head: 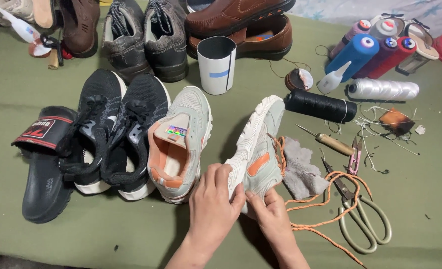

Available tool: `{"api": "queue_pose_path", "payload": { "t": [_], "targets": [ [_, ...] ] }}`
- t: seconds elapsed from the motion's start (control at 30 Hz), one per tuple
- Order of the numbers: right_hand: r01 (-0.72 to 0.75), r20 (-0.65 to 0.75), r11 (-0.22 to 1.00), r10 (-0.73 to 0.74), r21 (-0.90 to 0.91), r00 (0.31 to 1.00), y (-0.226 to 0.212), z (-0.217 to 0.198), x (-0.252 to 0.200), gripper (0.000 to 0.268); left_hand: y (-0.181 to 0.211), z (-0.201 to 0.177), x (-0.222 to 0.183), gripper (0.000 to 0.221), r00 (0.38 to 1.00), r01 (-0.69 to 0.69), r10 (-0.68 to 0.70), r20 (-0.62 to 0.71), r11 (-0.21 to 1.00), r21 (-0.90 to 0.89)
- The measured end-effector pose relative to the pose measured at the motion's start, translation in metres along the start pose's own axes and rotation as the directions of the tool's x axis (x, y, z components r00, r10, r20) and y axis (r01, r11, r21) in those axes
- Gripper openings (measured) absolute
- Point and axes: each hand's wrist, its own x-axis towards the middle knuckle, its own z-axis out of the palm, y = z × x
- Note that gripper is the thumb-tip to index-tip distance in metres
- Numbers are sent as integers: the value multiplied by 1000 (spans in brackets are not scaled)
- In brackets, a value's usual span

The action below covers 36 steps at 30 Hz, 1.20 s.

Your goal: Applying adhesive to the sole of a sneaker for repair in a shoe workshop.

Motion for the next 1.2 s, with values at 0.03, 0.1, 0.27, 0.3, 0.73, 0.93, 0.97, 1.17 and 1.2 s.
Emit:
{"api": "queue_pose_path", "payload": {
  "t": [0.03,0.1,0.27,0.3,0.73,0.93,0.97,1.17,1.2],
  "targets": [
    [2,-6,1000,-2,1,1000,2,-1,1,30,-1,1,1,45,1000,-5,5,2,1000,-4],
    [6,11,1000,-6,-2,1000,5,-2,2,29,-2,2,0,47,999,31,-30,20,999,-41],
    [61,28,998,-60,-25,998,6,0,2,31,-1,6,6,42,999,33,-34,-11,999,-39],
    [63,26,998,-62,-16,998,6,0,2,31,0,7,7,40,999,22,-22,-37,1000,-17],
    [69,8,992,-68,-104,998,1,1,0,31,-6,19,9,39,997,70,-69,14,997,-23],
    [85,133,994,-75,-67,988,-13,-13,-7,38,-7,20,9,39,999,45,-45,-10,999,-30],
    [138,194,980,-108,-145,975,-23,-19,-10,27,-8,20,8,40,999,32,-33,-26,998,-51],
    [278,-72,685,-434,-673,898,-92,-96,9,20,-14,27,5,41,998,11,-16,-67,998,-68],
    [255,-126,547,-563,-798,817,-103,-111,17,15,-15,29,4,40,997,18,-23,-71,997,-75]
  ]
}}
